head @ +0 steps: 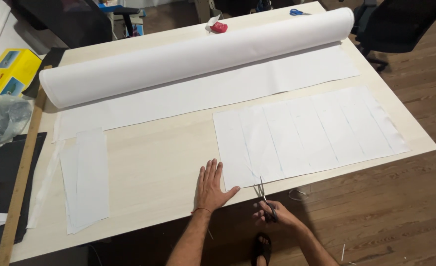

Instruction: Cutting paper patterns from a large sheet using scissors on a workshop table

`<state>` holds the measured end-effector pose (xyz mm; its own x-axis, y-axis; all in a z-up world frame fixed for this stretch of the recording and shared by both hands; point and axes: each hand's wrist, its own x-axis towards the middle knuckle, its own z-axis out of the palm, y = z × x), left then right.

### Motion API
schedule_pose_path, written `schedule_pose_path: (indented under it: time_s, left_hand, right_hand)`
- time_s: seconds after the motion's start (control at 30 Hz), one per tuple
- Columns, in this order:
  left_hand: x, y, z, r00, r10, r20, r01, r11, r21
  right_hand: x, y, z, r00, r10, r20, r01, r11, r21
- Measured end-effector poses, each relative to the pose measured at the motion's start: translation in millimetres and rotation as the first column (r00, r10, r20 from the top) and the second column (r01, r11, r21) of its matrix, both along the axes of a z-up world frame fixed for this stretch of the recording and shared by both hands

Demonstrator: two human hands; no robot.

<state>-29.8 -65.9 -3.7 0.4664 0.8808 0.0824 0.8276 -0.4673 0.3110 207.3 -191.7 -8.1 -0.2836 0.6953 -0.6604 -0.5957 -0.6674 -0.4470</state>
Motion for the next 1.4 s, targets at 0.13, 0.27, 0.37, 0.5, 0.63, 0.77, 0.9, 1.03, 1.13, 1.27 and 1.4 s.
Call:
schedule_pose_path:
  time_s: [0.13, 0.27, 0.37, 0.5, 0.63, 0.77, 0.9, 1.03, 1.13, 1.27, 1.4]
  left_hand:
    - [-3, -16, -5, 1.0, -0.005, -0.003, 0.006, 0.988, 0.154]
    - [4, -29, -22, 0.998, 0.039, -0.042, -0.031, 0.984, 0.176]
    - [20, -48, -12, 0.995, -0.015, 0.099, -0.008, 0.974, 0.224]
    - [59, -56, -38, 0.67, 0.36, 0.649, -0.345, 0.925, -0.158]
    - [87, -96, -32, 0.071, 0.926, 0.37, -0.02, 0.372, -0.928]
    - [103, -88, -23, -0.014, 0.94, 0.342, -0.02, 0.342, -0.94]
    - [116, -72, -4, -0.072, 0.967, 0.244, 0.017, 0.245, -0.969]
    - [122, -66, -31, -0.106, 0.961, 0.257, -0.058, 0.252, -0.966]
    - [117, -75, -32, -0.084, 0.967, 0.242, -0.119, 0.231, -0.966]
    - [108, -83, -19, -0.077, 0.958, 0.275, -0.132, 0.263, -0.956]
    - [105, -89, -31, -0.068, 0.949, 0.308, -0.118, 0.299, -0.947]
  right_hand:
    - [4, 0, -16, 0.999, 0.027, 0.02, -0.027, 1.0, 0.004]
    - [8, 2, -6, 0.997, 0.058, 0.041, -0.059, 0.998, 0.026]
    - [19, 2, -24, 0.941, 0.175, 0.288, -0.186, 0.982, 0.011]
    - [24, 20, -39, 0.923, 0.136, 0.361, -0.212, 0.96, 0.182]
    - [5, -2, 17, 0.875, -0.042, 0.483, -0.183, 0.893, 0.41]
    - [30, -4, -50, 0.935, 0.023, 0.353, -0.154, 0.925, 0.347]
    - [18, 4, -1, 0.888, 0.074, 0.453, -0.225, 0.93, 0.29]
    - [6, 3, 8, 0.867, 0.088, 0.491, -0.236, 0.94, 0.248]
    - [-3, 2, 9, 0.892, 0.08, 0.445, -0.217, 0.939, 0.267]
    - [-8, 12, 17, 0.844, 0.135, 0.519, -0.284, 0.933, 0.22]
    - [-10, 5, -7, 0.816, 0.137, 0.562, -0.32, 0.916, 0.241]
